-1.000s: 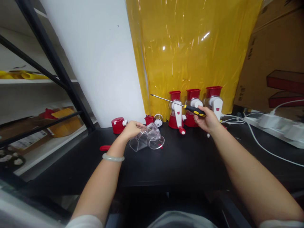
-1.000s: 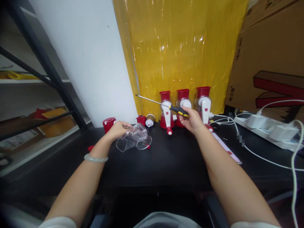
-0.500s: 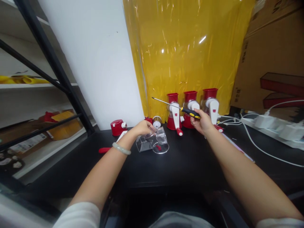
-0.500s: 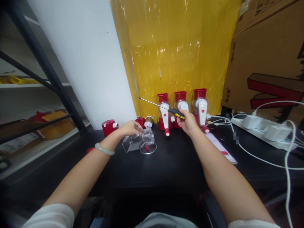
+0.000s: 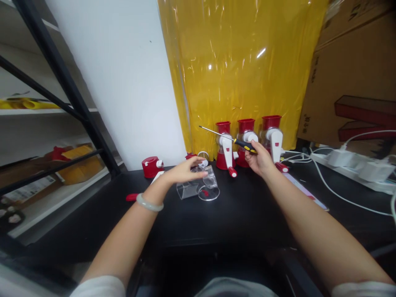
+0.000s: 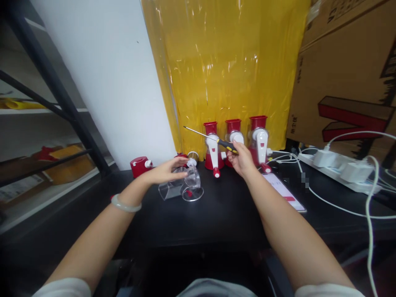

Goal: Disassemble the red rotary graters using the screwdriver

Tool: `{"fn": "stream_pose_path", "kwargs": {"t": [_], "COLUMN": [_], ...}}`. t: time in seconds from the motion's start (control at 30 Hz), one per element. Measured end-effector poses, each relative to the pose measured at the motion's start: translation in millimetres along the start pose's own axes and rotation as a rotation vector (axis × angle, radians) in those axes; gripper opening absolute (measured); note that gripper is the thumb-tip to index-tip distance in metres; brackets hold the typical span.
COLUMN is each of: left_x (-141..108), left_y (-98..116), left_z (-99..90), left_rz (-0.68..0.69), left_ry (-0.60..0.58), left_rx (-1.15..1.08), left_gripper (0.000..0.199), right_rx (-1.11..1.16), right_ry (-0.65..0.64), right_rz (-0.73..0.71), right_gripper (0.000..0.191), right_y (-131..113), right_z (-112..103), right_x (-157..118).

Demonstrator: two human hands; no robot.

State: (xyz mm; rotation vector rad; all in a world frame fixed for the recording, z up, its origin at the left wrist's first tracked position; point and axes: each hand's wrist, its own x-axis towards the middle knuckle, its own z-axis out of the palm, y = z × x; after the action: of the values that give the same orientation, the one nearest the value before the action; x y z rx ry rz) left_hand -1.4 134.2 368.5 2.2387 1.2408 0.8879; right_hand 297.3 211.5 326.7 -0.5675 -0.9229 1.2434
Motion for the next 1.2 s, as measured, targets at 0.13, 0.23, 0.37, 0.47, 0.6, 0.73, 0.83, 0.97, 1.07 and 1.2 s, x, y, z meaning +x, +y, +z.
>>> {"fn": "stream_pose_path", "kwargs": {"t": [0.13,0.23,0.37,0.47,0.6,0.73,0.83,0.97,1.07,1.2], "left_x": [-10,-18,-24,-24,-23,-24,-24,-24,-24,-24], "left_y": [-11,-24,-34,-36,-38,-38,-37,-37,-37,-38], "left_z": [13.6,4.3,-10.9,-13.4,-10.2,-7.6,-5.8,-5.2,-7.7,-12.2], "left_rz": [-0.007,-0.027,-0.035,-0.036,-0.002,0.008,0.028,0.037,0.023,-0.013], "left_ry": [-0.064,-0.022,0.002,-0.011,-0.048,-0.068,-0.069,-0.102,-0.12,-0.125], "left_rx": [0.099,0.101,0.111,0.107,0.116,0.124,0.124,0.095,0.085,0.121], "left_gripper": [0.067,0.061,0.054,0.053,0.058,0.059,0.064,0.064,0.062,0.063], "right_rx": [-0.004,0.021,0.053,0.037,0.022,-0.005,-0.004,0.011,0.0,-0.002], "right_ry": [0.069,0.13,0.262,0.345,0.408,0.403,0.429,0.486,0.473,0.447], "right_rz": [-0.024,-0.047,-0.08,-0.086,-0.104,-0.125,-0.16,-0.196,-0.212,-0.212], "right_gripper": [0.051,0.055,0.054,0.054,0.054,0.056,0.057,0.055,0.055,0.054], "right_y": [4,9,16,20,22,24,24,23,24,29], "right_z": [-3,-6,-10,-12,-10,-8,-7,-8,-9,-8], "right_x": [4,10,17,17,14,13,15,17,17,16]}}
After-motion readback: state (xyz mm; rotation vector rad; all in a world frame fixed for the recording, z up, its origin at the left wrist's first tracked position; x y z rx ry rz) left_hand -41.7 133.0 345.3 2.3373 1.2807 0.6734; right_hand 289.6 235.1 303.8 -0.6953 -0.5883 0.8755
